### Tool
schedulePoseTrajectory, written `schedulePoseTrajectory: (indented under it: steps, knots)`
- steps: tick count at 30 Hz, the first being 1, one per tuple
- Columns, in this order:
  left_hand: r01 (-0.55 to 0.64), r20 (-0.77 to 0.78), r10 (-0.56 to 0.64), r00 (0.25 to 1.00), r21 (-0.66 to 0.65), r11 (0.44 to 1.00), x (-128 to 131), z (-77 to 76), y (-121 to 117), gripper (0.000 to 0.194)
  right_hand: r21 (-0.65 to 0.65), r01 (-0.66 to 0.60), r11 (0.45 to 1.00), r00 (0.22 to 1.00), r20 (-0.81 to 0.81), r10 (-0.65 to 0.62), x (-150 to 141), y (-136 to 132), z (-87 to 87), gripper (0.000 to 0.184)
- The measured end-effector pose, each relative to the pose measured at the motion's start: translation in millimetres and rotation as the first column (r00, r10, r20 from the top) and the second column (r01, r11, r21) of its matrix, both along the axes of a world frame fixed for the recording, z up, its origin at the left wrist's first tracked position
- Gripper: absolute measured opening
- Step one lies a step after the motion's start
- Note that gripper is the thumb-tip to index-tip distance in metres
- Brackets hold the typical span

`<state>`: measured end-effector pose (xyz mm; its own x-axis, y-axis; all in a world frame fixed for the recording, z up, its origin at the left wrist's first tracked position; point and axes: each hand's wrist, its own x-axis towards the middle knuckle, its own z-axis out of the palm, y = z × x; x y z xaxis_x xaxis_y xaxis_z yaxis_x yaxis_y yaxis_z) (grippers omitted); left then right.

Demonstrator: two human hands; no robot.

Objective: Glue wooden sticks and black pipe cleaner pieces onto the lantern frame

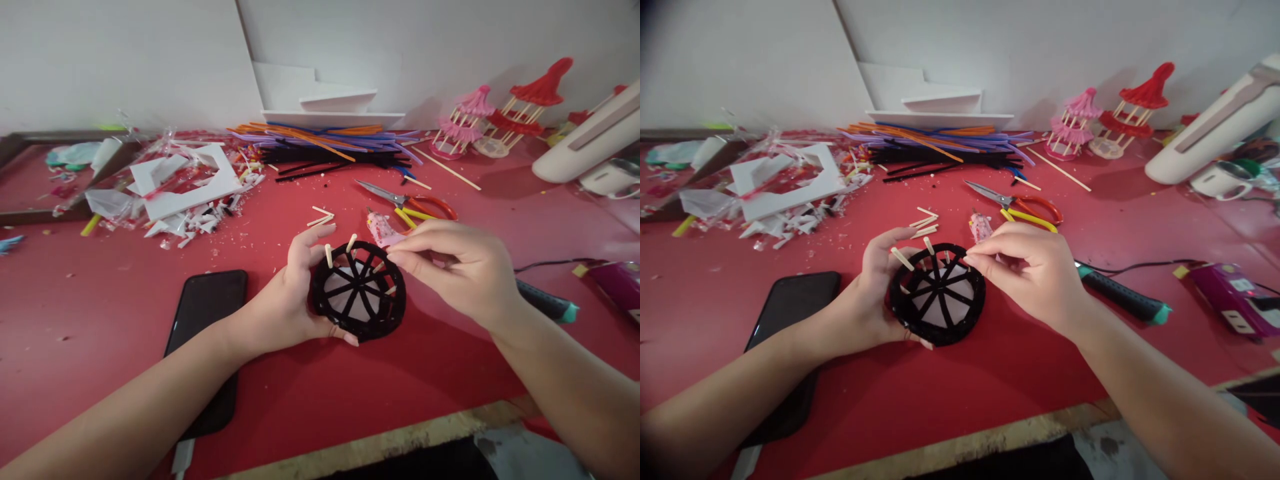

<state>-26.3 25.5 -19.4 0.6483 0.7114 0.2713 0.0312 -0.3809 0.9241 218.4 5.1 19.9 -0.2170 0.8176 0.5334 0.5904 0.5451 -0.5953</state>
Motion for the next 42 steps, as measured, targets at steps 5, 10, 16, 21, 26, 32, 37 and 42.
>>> schedulePoseTrajectory:
  steps: [5,10,16,21,26,32,37,42]
  knots:
    - [-0.001,0.002,0.001,1.0,0.003,1.0,1,-0.8,0,0.117,0.016,-0.087,0.996,0.996,-0.03,0.088,-2,0,-1.2,0.003]
    - [-0.006,0.003,0.006,1.0,0.009,1.0,0,-0.7,0,0.116,-0.017,-0.133,0.991,0.99,-0.038,0.132,-1,0,-2.1,0.006]
    - [-0.021,-0.021,0.023,1.0,0.091,0.996,-2,-3.5,1,0.125,-0.133,-0.098,0.986,0.99,-0.111,0.083,0,-2,-1.5,0.015]
    - [-0.047,-0.096,0.102,0.99,0.458,0.887,-10,-3.8,9,0.152,-0.045,-0.094,0.995,0.98,-0.179,0.085,-1,-1,-1.4,0.008]
    - [-0.302,0.097,0.317,0.943,0.647,0.7,-13,3.8,11,0.127,-0.027,-0.138,0.99,0.962,-0.242,0.127,-2,-2,-2.0,0.013]
    - [-0.351,0.089,0.505,0.858,0.82,0.452,-12,33.7,-3,0.035,-0.106,-0.295,0.95,0.884,-0.408,0.229,-5,-6,-3.2,0.009]
    - [-0.195,0.024,0.452,0.892,0.921,0.337,3,59.9,-17,0.025,-0.117,-0.39,0.913,0.867,-0.381,0.321,-6,-9,-0.1,0.008]
    - [-0.141,-0.013,0.328,0.945,0.886,0.441,27,77.4,-26,0.023,-0.103,-0.488,0.867,0.831,-0.36,0.425,-4,-7,2.0,0.022]
